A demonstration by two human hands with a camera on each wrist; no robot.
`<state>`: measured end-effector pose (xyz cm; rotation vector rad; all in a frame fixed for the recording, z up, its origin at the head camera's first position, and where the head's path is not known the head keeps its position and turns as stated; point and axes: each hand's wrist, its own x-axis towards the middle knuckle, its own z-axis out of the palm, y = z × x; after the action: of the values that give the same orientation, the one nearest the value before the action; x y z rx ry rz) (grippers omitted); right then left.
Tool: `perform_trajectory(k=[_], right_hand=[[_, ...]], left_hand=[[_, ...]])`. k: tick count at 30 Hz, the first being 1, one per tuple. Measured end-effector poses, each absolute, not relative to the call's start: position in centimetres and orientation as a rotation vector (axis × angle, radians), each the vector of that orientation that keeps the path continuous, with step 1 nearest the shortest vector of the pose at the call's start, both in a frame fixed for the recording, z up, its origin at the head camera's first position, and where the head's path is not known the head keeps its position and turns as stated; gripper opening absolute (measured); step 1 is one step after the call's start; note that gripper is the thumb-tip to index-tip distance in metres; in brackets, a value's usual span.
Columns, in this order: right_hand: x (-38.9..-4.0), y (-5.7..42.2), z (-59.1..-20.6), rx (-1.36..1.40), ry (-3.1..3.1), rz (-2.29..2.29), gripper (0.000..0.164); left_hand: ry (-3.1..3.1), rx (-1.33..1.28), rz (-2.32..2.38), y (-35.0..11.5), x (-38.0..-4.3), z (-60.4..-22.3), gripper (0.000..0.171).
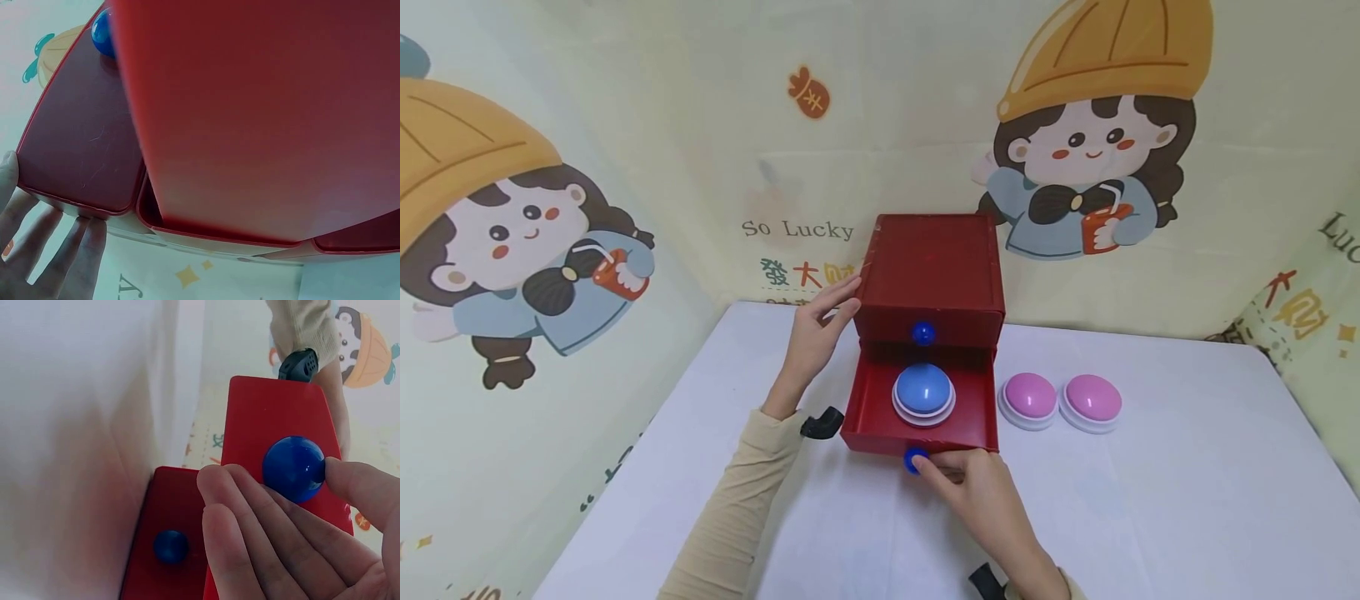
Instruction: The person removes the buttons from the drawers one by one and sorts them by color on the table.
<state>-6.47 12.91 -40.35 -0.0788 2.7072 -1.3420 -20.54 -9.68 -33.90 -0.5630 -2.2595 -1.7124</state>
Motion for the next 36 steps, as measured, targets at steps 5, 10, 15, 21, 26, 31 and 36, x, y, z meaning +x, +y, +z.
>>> perform_trajectory(k=[5, 10, 15, 21, 26, 31, 36], right_hand=[[-6.4, 12.9, -40.4, -0.084, 2.716, -1.364, 0.020], [-6.2, 13.1, -39.9, -0.058, 2.744, -1.325, 0.020], [-6.0, 13.7, -39.0, -0.056, 2.756, -1.302, 0.023], [-5.7, 14.4, -38.1, -0.147, 2.825, -1.329, 0.019], [-5.6, 14.8, -37.5, -0.245, 2.880, -1.358, 0.015], [-5.7, 15.2, -37.1, -0.284, 2.891, -1.356, 0.015], [-5.7, 15.4, -36.3, -0.294, 2.903, -1.346, 0.016]], left_hand=[[-2.255, -0.572, -1.701, -9.7, -20.6, -33.9, 0.042], [-2.255, -0.568, -1.712, -9.6, -20.7, -33.9, 0.042], [-2.254, -0.557, -1.717, -9.6, -20.6, -33.9, 0.042], [-2.251, -0.577, -1.717, -9.6, -20.6, -33.8, 0.042], [-2.251, -0.576, -1.715, -9.6, -20.5, -33.8, 0.042], [-2.241, -0.570, -1.721, -9.7, -20.9, -34.4, 0.042], [-2.221, -0.578, -1.715, -9.9, -21.6, -35.3, 0.042]])
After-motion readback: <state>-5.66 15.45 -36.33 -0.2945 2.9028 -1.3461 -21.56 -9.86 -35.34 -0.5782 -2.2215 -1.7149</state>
